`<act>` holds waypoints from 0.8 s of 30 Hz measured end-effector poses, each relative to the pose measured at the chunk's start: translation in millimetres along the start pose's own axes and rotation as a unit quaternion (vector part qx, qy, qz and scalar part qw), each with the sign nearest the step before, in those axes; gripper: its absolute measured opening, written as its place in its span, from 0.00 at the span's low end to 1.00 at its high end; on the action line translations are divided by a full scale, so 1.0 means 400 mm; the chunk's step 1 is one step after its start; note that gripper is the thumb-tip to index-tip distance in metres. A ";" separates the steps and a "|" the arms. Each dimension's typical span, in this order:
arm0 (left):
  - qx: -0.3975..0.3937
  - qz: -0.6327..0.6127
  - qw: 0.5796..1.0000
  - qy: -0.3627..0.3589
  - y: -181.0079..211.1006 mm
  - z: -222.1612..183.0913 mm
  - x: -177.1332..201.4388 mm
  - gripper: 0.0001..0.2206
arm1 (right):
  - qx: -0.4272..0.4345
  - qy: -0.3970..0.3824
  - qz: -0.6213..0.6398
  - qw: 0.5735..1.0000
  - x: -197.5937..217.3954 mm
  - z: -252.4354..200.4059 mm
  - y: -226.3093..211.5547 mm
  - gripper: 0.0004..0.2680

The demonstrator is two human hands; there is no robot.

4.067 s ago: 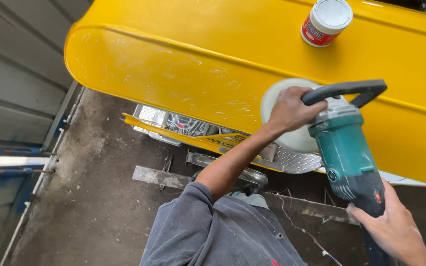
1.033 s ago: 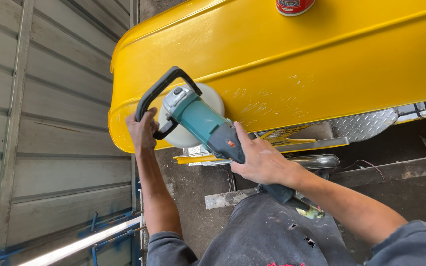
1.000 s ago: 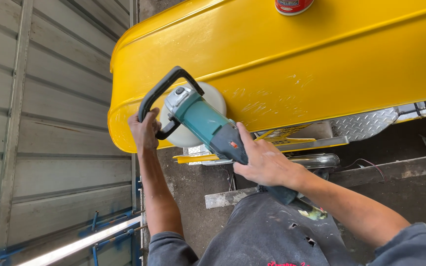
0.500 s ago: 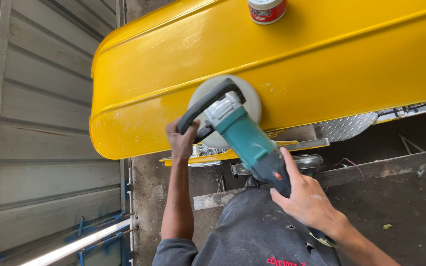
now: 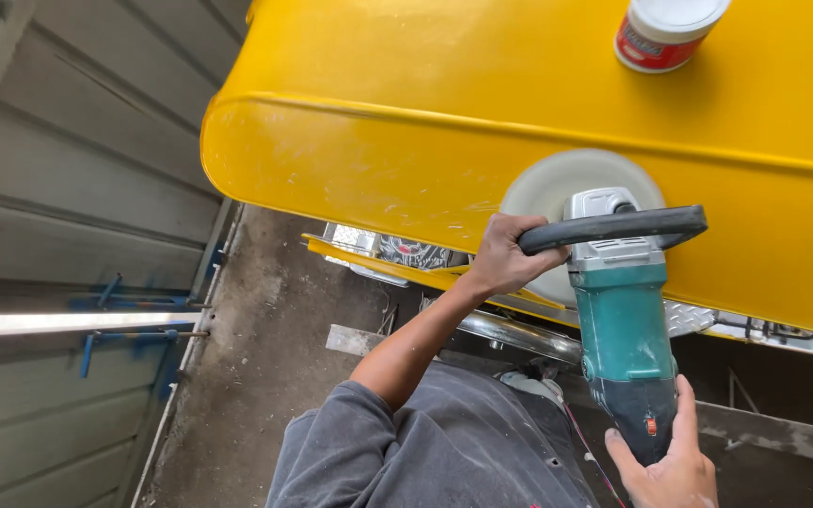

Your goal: Polishing a yellow vehicle component with an electric power polisher.

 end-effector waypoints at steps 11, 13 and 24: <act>0.002 -0.006 1.000 0.017 -0.051 -0.056 0.300 0.08 | -0.031 -0.027 -0.022 0.999 -0.172 -0.045 -0.302 0.41; 0.001 -0.004 1.000 0.026 -0.064 -0.063 0.355 0.08 | -0.035 -0.040 -0.026 0.998 -0.200 -0.043 -0.352 0.41; 0.021 -0.001 0.993 0.112 -0.182 -0.124 0.660 0.06 | 0.097 -0.091 -0.013 0.991 -0.387 -0.014 -0.517 0.40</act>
Point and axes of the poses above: each hand's wrist, its own z-axis towards the middle knuckle, its own x-axis out of the back of the hand, y = z × x, the point moved 3 cm from there along z, towards the middle knuckle, and after that the axes turned 8 degrees about x, right-handed, at the moved point
